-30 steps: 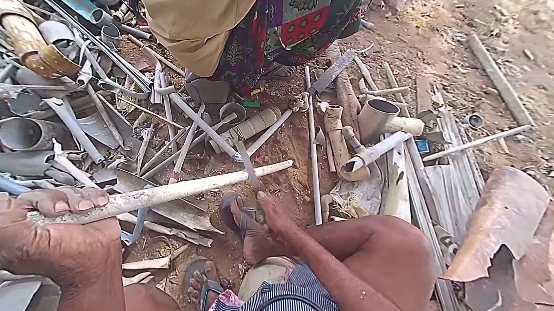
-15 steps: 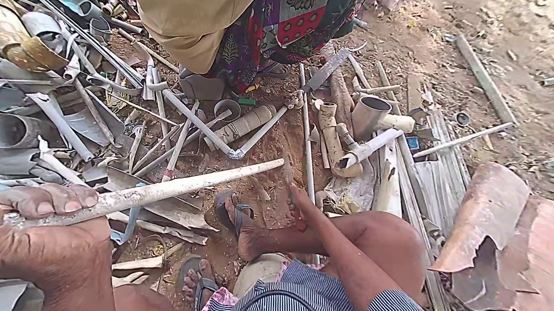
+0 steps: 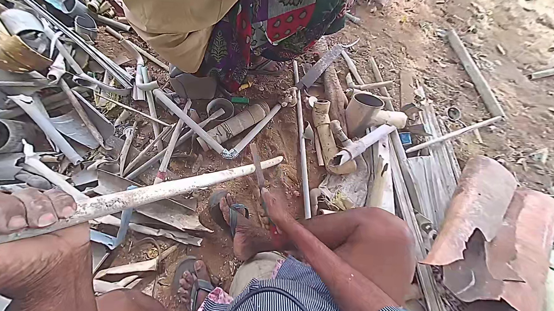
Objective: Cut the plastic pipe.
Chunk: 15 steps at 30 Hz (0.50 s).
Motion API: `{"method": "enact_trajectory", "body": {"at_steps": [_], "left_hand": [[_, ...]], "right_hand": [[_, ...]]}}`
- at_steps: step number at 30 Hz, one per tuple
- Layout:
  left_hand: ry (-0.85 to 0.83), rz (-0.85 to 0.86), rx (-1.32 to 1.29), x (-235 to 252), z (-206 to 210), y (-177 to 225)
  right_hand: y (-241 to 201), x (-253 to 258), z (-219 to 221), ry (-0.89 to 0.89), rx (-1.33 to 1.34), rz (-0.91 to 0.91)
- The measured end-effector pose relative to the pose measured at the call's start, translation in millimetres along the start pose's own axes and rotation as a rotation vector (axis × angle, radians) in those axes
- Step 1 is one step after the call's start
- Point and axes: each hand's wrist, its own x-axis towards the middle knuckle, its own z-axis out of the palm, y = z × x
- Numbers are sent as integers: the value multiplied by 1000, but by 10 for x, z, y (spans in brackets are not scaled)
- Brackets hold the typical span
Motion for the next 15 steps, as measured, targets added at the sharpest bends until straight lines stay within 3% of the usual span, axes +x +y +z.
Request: {"method": "enact_trajectory", "body": {"at_steps": [3,6,11,15], "left_hand": [[24,16,7,35,46,-23],[27,24,10,12,92,-2],[-54,19,9,11,4,-17],[-53,14,12,-9,130,37]], "right_hand": [[2,63,-138,-1,-66,-37],[107,443,-524,159,7,111],[-106,-68,53,-37,-52,-75],[-7,232,-355,41,20,34]]}}
